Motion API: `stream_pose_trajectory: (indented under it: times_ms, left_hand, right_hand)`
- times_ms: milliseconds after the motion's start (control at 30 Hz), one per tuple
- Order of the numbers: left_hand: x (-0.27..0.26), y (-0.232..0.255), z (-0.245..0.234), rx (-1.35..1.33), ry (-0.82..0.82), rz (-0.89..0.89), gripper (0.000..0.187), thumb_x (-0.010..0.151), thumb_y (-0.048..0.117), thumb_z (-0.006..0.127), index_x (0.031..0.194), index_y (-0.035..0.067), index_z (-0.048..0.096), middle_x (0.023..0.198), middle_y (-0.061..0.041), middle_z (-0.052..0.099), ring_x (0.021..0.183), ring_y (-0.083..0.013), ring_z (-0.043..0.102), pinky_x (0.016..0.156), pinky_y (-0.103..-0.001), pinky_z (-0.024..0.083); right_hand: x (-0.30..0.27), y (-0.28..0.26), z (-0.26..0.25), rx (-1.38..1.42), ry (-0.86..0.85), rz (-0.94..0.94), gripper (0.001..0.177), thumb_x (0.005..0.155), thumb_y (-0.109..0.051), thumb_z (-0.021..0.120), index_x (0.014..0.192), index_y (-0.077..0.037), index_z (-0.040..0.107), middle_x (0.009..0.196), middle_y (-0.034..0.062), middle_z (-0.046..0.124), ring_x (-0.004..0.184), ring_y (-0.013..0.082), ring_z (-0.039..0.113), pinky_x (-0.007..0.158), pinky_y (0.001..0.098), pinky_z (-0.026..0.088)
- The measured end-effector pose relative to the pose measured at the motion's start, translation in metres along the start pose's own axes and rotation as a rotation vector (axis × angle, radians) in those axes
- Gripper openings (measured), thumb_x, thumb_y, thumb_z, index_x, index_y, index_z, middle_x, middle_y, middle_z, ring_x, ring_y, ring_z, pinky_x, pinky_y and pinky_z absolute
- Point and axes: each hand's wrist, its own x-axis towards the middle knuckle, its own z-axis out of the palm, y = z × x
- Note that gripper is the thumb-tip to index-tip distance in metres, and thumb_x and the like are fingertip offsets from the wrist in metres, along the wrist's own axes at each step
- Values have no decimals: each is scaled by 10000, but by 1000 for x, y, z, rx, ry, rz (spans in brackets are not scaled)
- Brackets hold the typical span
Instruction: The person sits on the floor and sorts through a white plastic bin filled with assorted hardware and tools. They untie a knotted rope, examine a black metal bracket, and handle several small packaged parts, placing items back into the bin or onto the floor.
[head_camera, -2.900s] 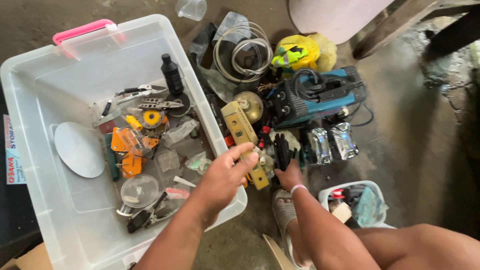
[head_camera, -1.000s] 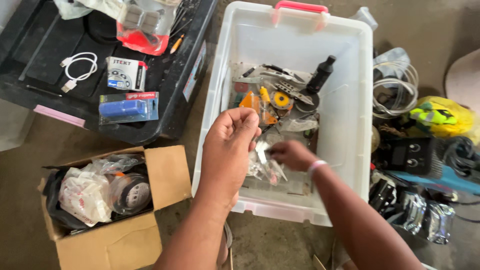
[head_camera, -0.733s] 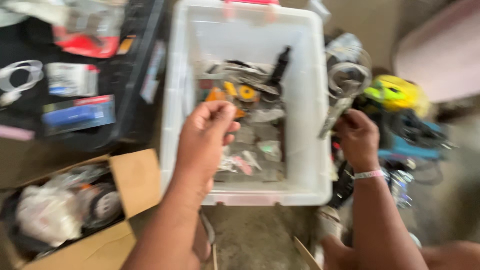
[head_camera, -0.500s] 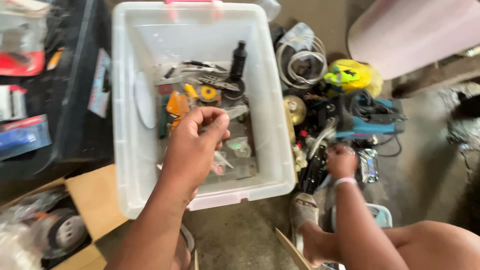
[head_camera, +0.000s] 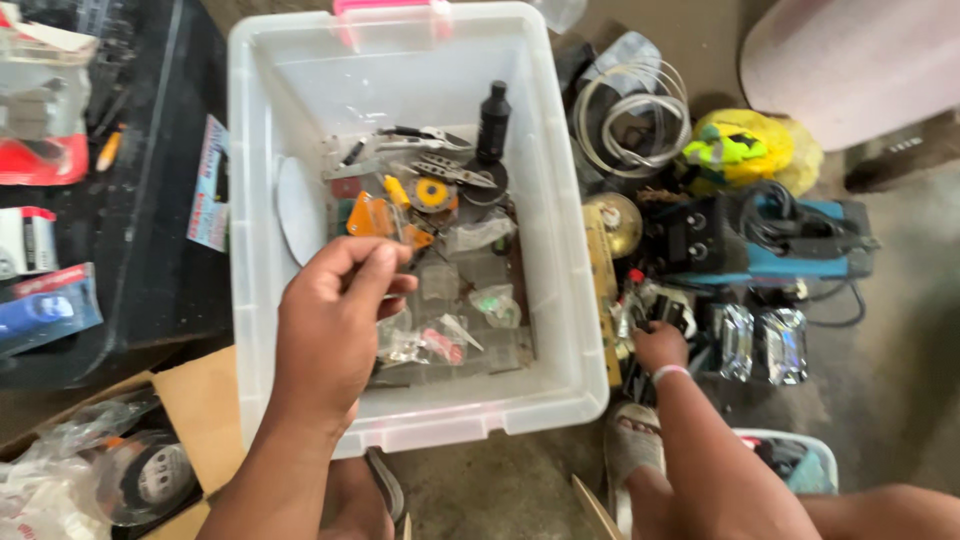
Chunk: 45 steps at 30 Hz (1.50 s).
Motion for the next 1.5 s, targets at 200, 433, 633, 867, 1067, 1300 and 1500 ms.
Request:
stream_pose_trajectory:
  times_ms: [200,433,633,867,1067,1300,1500]
  left_hand:
    - [3,-6,-39,-138,134,-38,203,1017,208,607,1022,33,710,945,-32,720,800,-111,672,704,-264,530]
    - [6,-18,-49,-207,162,-99,229,1004,233,601,988,32,709,948,-40,746,760,-113,674,678,-264,529]
    - [10,-14,-38,-205,153,-95,221,993,235,610,969,35,701,964,-37,759,760,-113,671,686,-268,535]
    - [14,-16,-46,-162,155,-122,258,993,268,607,964,39,722,873,-20,712,763,-97,655,698,-269,529]
    - [18,-25,-49,-166,165,-158,244,997,221,678,1094,-1,711,924,-56,646,783,-131,538,686,-306,442]
    - [18,-35,-48,63,226,-124,584,831,222,775,1332,41,534,1278,-94,625,1118,-162,625,918,-323,531]
    - [7,-33,-49,9,70,-187,446,822,175,766,1229,30,658,1076,-79,757,937,-140,707,850,-300,554]
  right_hand:
    - [-13,-85,-51,-28,184,-105,233,950,-208,673,1083,-37,760,1085,242,715,1007,448,677,890,491,546]
    - [-62,-279,-75,444,432,-1037,131,1053,-84,601,1143,-42,687,1037,181,708,946,380,711,859,452,573]
    - [-63,-359,30,-169,-273,-699,549,945,-311,620,1443,-105,515,1066,290,700,984,478,670,851,530,525]
    - [-20,-313,98,-16,-186,-367,528,1016,-517,585,1056,-24,771,1043,250,755,898,417,721,867,490,571]
    - [-66,-324,50,385,-485,-443,262,901,-219,711,1072,-30,770,958,154,775,796,197,717,738,318,580]
    - [-192,-360,-71,739,-880,-680,568,850,61,704,1387,-61,563,1102,104,698,916,144,679,799,290,592]
    - [-254,-371,-125,829,-1115,-856,783,861,100,670,1558,-109,381,1391,49,581,1110,124,630,884,297,582]
